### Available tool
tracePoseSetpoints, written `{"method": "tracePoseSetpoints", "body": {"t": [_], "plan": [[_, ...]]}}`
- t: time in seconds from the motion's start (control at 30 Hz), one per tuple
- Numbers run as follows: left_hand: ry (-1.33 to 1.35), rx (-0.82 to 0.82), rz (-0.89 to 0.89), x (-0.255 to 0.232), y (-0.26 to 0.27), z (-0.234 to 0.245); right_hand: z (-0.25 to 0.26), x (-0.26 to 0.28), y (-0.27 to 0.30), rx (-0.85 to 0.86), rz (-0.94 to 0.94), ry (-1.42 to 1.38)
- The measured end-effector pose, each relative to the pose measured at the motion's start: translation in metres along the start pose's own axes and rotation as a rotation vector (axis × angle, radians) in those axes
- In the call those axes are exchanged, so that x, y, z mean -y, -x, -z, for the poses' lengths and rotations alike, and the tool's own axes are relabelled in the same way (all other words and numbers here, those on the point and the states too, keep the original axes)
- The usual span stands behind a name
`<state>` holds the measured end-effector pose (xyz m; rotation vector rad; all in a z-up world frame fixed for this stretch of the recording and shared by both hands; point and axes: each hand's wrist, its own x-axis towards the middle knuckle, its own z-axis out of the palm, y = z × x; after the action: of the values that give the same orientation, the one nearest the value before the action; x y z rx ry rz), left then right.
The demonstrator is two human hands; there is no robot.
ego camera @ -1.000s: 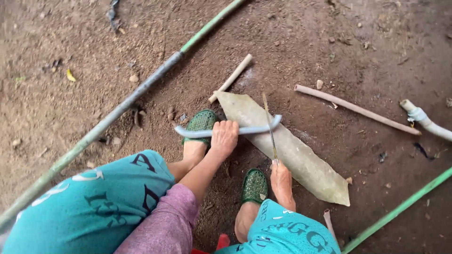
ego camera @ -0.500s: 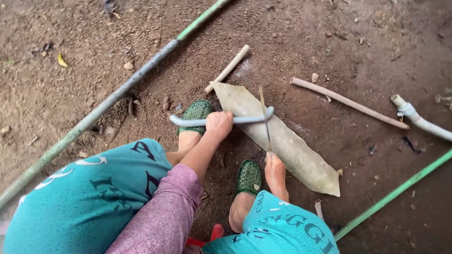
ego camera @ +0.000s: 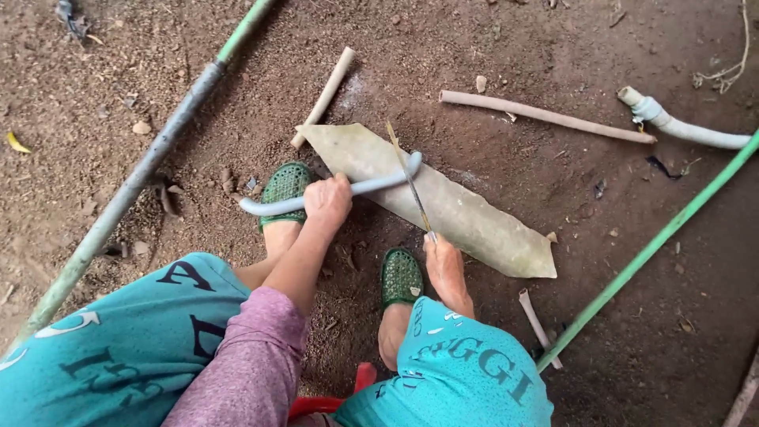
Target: Cutting a PVC pipe using a manual wire saw while seated on a stool.
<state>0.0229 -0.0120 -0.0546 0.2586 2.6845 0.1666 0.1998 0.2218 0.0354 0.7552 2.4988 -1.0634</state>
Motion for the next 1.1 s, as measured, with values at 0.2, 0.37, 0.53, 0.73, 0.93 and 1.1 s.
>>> {"method": "tracePoseSetpoints", "body": {"t": [0.2,0.37,0.53,0.73,0.93,1.1], "plan": [[-0.036,0.046,0.009,-0.003,0.007,0.017,-0.009,-0.02,-0.02,0.033,0.024,0.109],[0.01,0.044,0.025,-0.003,0.001,0.013,0.002,-0.016,0.001,0.026,0.022,0.041],[0.023,0.083,0.051,-0.007,0.001,0.016,0.0,-0.014,-0.013,0.03,0.029,0.074],[-0.055,0.067,0.035,-0.007,0.002,0.011,-0.005,-0.01,-0.01,0.02,0.046,0.012],[-0.004,0.053,0.046,-0.006,-0.004,-0.002,-0.011,-0.023,-0.027,0.044,-0.032,0.035],[-0.007,0.038,0.042,-0.001,-0.014,-0.023,0.013,0.019,0.001,0.07,-0.033,-0.087]]}}
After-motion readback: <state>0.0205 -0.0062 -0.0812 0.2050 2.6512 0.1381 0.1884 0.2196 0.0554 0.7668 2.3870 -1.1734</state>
